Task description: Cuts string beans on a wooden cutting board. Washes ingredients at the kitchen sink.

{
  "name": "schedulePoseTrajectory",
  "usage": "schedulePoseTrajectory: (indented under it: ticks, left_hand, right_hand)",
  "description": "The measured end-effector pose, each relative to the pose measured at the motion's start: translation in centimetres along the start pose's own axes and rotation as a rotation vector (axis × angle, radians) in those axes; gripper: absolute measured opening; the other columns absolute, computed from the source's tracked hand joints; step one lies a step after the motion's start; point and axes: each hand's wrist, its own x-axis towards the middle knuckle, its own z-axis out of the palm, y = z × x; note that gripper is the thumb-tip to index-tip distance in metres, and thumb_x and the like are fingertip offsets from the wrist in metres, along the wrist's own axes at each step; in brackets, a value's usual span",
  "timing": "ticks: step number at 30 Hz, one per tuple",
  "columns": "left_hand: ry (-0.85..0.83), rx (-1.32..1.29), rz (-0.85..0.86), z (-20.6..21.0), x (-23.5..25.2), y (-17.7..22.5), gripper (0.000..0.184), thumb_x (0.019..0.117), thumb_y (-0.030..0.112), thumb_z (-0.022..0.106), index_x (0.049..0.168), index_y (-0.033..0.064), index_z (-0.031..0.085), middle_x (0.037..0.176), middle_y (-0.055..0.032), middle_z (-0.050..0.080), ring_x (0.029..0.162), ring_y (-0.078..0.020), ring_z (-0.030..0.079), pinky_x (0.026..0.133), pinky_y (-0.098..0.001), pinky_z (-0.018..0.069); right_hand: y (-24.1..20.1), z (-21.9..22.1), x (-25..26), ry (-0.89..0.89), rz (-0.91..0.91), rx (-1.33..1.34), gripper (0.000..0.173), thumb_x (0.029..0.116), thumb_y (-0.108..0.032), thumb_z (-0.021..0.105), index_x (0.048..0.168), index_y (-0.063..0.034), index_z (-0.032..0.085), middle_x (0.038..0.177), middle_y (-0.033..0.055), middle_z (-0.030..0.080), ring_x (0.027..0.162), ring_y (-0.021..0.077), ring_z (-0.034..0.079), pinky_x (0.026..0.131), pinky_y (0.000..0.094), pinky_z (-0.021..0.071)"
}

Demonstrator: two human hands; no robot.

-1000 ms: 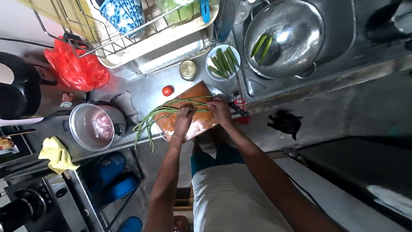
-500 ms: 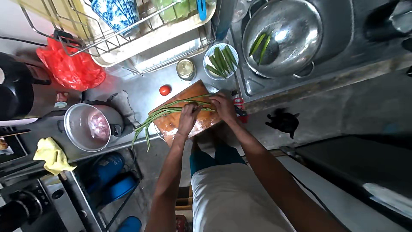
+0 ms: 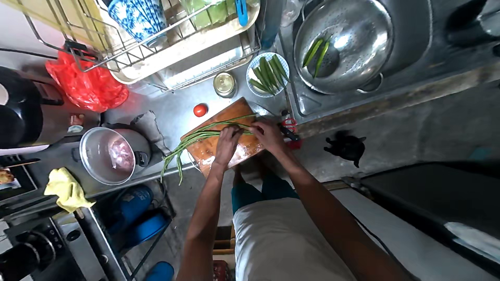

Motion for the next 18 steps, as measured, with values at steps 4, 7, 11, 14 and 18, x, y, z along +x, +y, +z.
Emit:
schedulePoseTrajectory:
  ticks: [4, 7, 11, 14, 18]
  left_hand:
    - [0.014, -0.023, 0.009, 0.0, -0.1, 0.1, 0.030, 0.0960, 0.000, 0.063, 0.122, 0.0087, 0.073, 0.129, -0.0136, 0.064, 0.127, -0.0323, 0.057, 0.110, -0.0477, 0.0456]
    - [0.007, -0.032, 0.015, -0.3, 0.2, 0.2, 0.029, 0.0962, 0.000, 0.062, 0.121, 0.0082, 0.074, 0.127, -0.0137, 0.066, 0.125, -0.0324, 0.058, 0.110, -0.0482, 0.0463]
    - [-0.015, -0.023, 0.036, -0.1, 0.2, 0.2, 0.029, 0.0956, -0.001, 0.062, 0.120, 0.0086, 0.075, 0.125, -0.0129, 0.066, 0.123, -0.0315, 0.059, 0.108, -0.0476, 0.0472]
    - [-0.010, -0.030, 0.053, -0.2, 0.2, 0.2, 0.028, 0.0944, -0.003, 0.063, 0.118, 0.0077, 0.075, 0.122, -0.0140, 0.067, 0.120, -0.0327, 0.060, 0.107, -0.0480, 0.0480]
    - [-0.019, -0.045, 0.042, -0.7, 0.1, 0.5, 0.028, 0.0957, -0.005, 0.059, 0.118, 0.0043, 0.073, 0.127, -0.0145, 0.066, 0.124, -0.0325, 0.060, 0.110, -0.0478, 0.0470]
  right_hand:
    - [0.1, 0.1, -1.3, 0.030, -0.040, -0.012, 0.013, 0.1012, -0.014, 0.066, 0.110, -0.0089, 0.074, 0.110, 0.0134, 0.070, 0.102, 0.0307, 0.069, 0.093, 0.0504, 0.0571]
    - [0.1, -0.5, -0.6, 0.024, -0.001, -0.012, 0.014, 0.1011, -0.009, 0.063, 0.109, -0.0060, 0.075, 0.109, 0.0155, 0.070, 0.103, 0.0323, 0.069, 0.094, 0.0509, 0.0561]
    - [1.7, -0.8, 0.8, -0.019, 0.021, -0.096, 0.015, 0.1010, -0.009, 0.061, 0.106, -0.0058, 0.075, 0.112, 0.0144, 0.070, 0.111, 0.0316, 0.067, 0.099, 0.0494, 0.0546]
    - [1.3, -1.8, 0.2, 0.002, 0.029, -0.077, 0.013, 0.1016, -0.008, 0.062, 0.108, -0.0048, 0.073, 0.114, 0.0161, 0.068, 0.108, 0.0331, 0.067, 0.095, 0.0521, 0.0555]
    - [0.7, -2.5, -1.4, -0.027, 0.119, -0.009, 0.017, 0.1024, -0.016, 0.064, 0.114, -0.0069, 0.073, 0.112, 0.0147, 0.071, 0.102, 0.0310, 0.070, 0.092, 0.0533, 0.0568]
